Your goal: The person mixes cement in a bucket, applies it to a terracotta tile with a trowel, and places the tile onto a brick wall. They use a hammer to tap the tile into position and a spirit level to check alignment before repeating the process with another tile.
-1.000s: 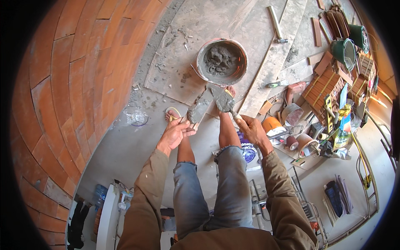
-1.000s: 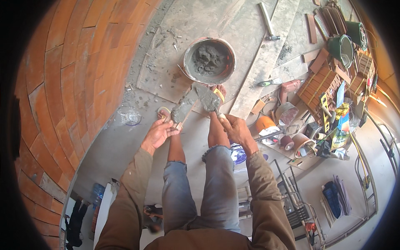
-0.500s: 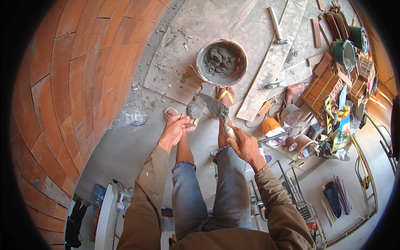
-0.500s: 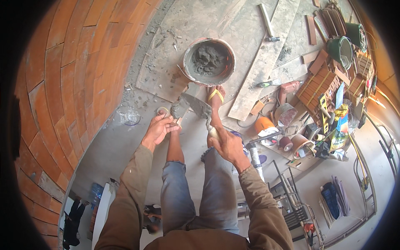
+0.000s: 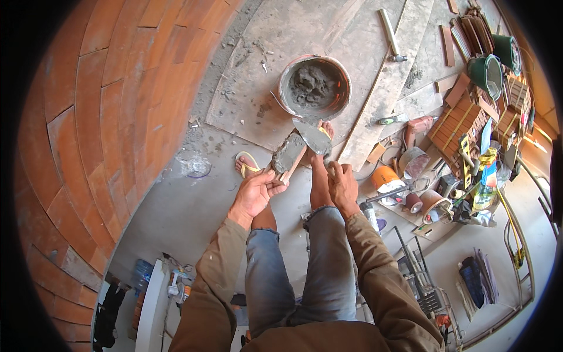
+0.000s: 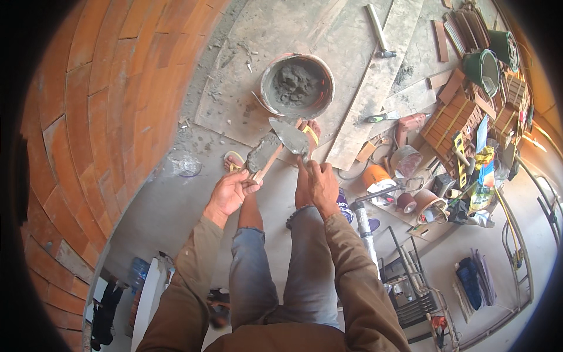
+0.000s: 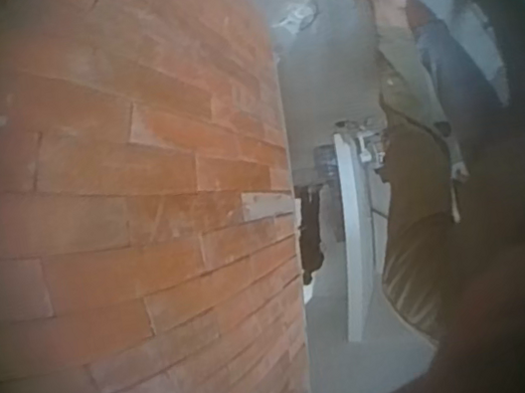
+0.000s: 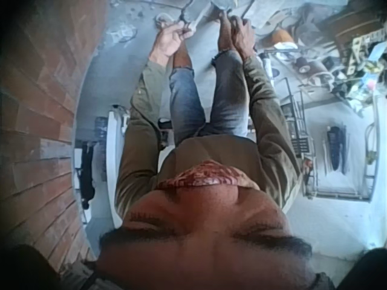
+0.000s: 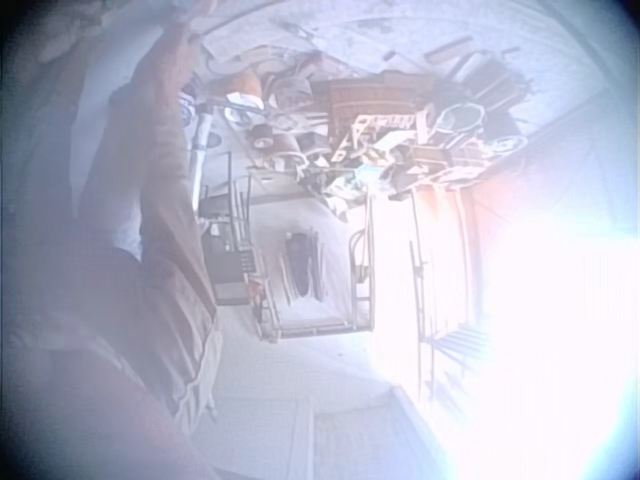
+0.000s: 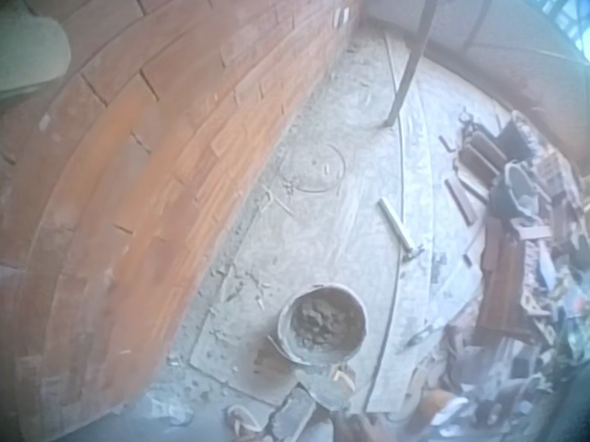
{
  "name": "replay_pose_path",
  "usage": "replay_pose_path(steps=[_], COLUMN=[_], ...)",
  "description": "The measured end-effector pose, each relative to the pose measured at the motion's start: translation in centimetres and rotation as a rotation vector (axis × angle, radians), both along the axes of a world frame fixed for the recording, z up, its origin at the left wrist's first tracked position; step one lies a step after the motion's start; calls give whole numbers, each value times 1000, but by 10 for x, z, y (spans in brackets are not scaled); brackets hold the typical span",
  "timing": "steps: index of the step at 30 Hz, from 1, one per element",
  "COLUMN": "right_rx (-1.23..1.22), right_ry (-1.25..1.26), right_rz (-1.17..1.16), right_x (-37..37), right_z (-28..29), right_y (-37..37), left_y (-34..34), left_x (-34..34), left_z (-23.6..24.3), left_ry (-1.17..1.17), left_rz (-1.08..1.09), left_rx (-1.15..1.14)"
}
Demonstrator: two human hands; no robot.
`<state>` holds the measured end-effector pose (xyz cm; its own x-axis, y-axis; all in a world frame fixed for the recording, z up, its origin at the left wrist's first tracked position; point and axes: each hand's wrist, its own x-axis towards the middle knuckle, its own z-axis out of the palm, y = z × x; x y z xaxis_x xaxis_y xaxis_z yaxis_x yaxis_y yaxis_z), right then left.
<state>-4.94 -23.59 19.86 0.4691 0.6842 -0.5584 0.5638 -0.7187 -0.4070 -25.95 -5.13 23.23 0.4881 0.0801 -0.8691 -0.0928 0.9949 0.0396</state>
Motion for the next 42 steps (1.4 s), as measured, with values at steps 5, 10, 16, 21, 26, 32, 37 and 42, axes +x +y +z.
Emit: replay_pose_path(steps=[5, 10, 16, 21, 26, 32, 37, 42], right_rx=[2, 149, 24, -182, -391, -329, -161, -66], right_ry=[-33, 170, 1146, 1192, 998, 667, 719, 916], right_rz=[118, -53, -694, -691, -508, -415, -524, -815], right_x=[27, 43, 49, 58, 95, 94, 74, 53], right_z=[19, 48, 42, 29, 59, 46, -21, -83], right_y=[-42, -20, 47, 33, 11, 37, 102, 140], left_y=[1, 13, 16, 12, 9, 14, 11, 10], left_x=[-18, -37, -45, -41, -55, -46, -44, -50], left_z=[-3, -5, -3, 4, -5, 6, 23, 49], left_ry=[56, 86, 53, 26, 77, 112, 113, 76], left_rz=[-7, -124, -180, -129, -167, -220, -134, -40], left_rx=[-12, 85, 58, 91, 114, 198, 176, 112])
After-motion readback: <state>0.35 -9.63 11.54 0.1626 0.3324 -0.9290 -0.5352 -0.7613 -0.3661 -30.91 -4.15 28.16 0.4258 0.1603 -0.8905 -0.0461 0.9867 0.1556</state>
